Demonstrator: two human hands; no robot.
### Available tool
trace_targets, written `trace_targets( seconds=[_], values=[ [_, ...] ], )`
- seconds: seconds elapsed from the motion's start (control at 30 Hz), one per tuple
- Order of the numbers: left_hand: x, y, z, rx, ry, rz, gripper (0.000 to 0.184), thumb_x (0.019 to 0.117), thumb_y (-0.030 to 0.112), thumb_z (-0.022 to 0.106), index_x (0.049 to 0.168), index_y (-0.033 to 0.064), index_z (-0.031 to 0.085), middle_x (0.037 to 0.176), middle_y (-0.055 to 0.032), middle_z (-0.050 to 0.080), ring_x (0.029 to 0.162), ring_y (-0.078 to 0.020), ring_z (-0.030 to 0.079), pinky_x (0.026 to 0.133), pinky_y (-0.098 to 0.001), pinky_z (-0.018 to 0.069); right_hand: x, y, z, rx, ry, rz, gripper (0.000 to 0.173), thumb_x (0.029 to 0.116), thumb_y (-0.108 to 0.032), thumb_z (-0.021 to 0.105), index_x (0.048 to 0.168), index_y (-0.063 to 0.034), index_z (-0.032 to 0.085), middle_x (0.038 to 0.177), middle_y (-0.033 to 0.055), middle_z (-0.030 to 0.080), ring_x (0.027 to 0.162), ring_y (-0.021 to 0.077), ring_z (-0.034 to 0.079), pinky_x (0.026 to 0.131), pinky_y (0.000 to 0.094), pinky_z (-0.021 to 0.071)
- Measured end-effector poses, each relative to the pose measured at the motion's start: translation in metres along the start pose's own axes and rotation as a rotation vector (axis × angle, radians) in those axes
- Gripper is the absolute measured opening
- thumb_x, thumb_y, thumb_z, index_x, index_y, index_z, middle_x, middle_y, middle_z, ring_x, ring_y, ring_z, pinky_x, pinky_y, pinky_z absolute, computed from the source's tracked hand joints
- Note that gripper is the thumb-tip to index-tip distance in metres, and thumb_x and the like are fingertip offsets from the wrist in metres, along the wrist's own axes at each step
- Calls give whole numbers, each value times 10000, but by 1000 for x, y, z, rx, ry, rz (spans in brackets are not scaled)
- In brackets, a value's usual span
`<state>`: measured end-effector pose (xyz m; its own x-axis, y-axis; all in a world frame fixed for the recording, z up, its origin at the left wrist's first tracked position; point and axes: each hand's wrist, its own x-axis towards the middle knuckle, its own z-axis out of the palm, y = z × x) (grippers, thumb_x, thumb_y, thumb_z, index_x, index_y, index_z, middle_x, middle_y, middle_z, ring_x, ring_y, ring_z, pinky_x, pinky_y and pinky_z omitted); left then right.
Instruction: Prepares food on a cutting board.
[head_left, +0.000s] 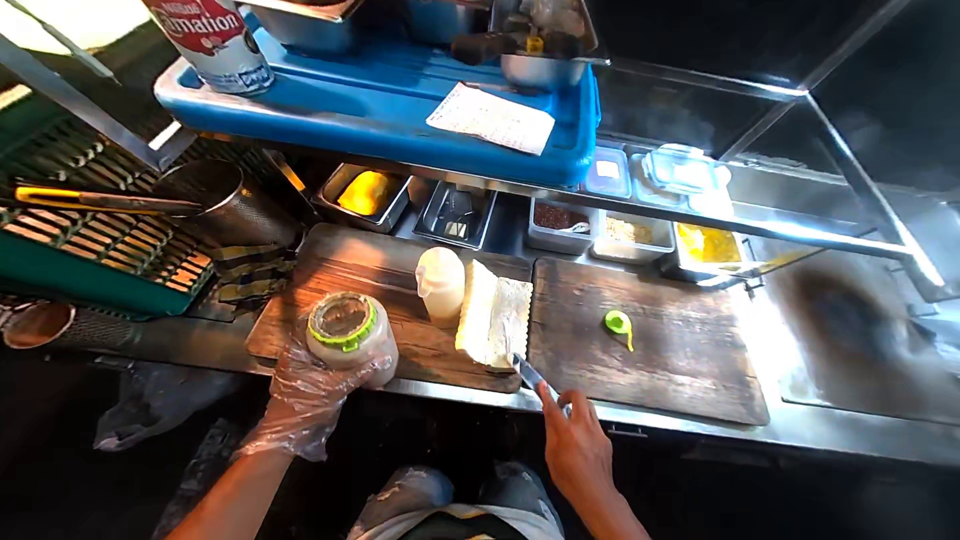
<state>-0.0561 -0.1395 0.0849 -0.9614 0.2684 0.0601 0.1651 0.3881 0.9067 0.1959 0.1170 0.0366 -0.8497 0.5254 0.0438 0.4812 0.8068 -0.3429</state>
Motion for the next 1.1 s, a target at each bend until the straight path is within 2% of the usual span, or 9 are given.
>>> trace_targets(
  seconds=[0.13,0.27,0.43,0.6,0.8,0.9,0.97,1.03,1.1],
  values=[
    [26,-24,5,-9,26,18,1115,549,216,968,1480,-6,396,1362,-120,592,1232,-105,584,1077,-273,470,48,-16,17,110,-135,176,386,1050,-252,499,1405,-264,652,1181,174,658,1025,337,674,807,506,590],
    [48,-40,12,-172,25,3,1148,539,116,971,1513,74,365,1402,-85,573,1272,-127,574,1094,-314,485,-8,-45,14,82,-97,161,376,1025,-232,535,1369,-275,679,1067,132,669,891,277,688,661,438,600],
    [51,-59,15,-261,71,72,1233,517,288,1003,1519,41,328,1434,-99,546,1316,-155,547,1131,-338,456,22,-54,25,191,-74,290,364,1046,-252,529,1379,-243,676,1176,151,659,1014,278,678,830,455,597],
    [47,-63,10,-230,45,119,1240,554,409,997,1515,7,326,1432,-109,546,1318,-154,545,1142,-333,445,-28,-64,27,52,37,132,362,1005,-214,562,1332,-273,705,1038,109,661,884,243,678,644,398,602],
    [37,-69,10,-58,33,25,1298,553,447,983,1551,3,284,1465,-155,523,1341,-164,531,1153,-328,423,7,-22,21,-13,-44,122,363,1027,-249,540,1356,-295,685,1164,148,668,985,290,690,750,444,609],
    [25,-70,0,-32,-6,-78,1285,616,374,953,1601,44,196,1556,-166,428,1398,-197,485,1144,-335,447,-25,-6,6,7,38,37,347,1001,-227,575,1315,-281,713,1049,117,672,892,262,681,663,414,600],
    [3,-77,-5,-68,26,-142,1184,702,299,874,1622,75,163,1605,-157,378,1412,-222,482,1110,-355,487,-18,0,8,80,91,-20,332,1006,-234,583,1303,-284,722,1075,114,674,897,240,679,688,397,605],
    [-22,-83,-5,-88,87,-188,1015,797,282,777,1610,71,209,1561,-173,438,1337,-224,555,1048,-351,524,8,4,20,122,55,-75,345,1006,-226,577,1315,-295,714,1135,142,685,980,275,690,772,434,611],
    [-46,-80,-1,-120,152,-222,888,850,224,740,1574,14,270,1472,-220,508,1234,-233,624,994,-343,554,14,10,26,87,-15,-140,378,999,-214,558,1334,-322,697,1136,133,688,986,289,687,762,439,602]
  ],
)
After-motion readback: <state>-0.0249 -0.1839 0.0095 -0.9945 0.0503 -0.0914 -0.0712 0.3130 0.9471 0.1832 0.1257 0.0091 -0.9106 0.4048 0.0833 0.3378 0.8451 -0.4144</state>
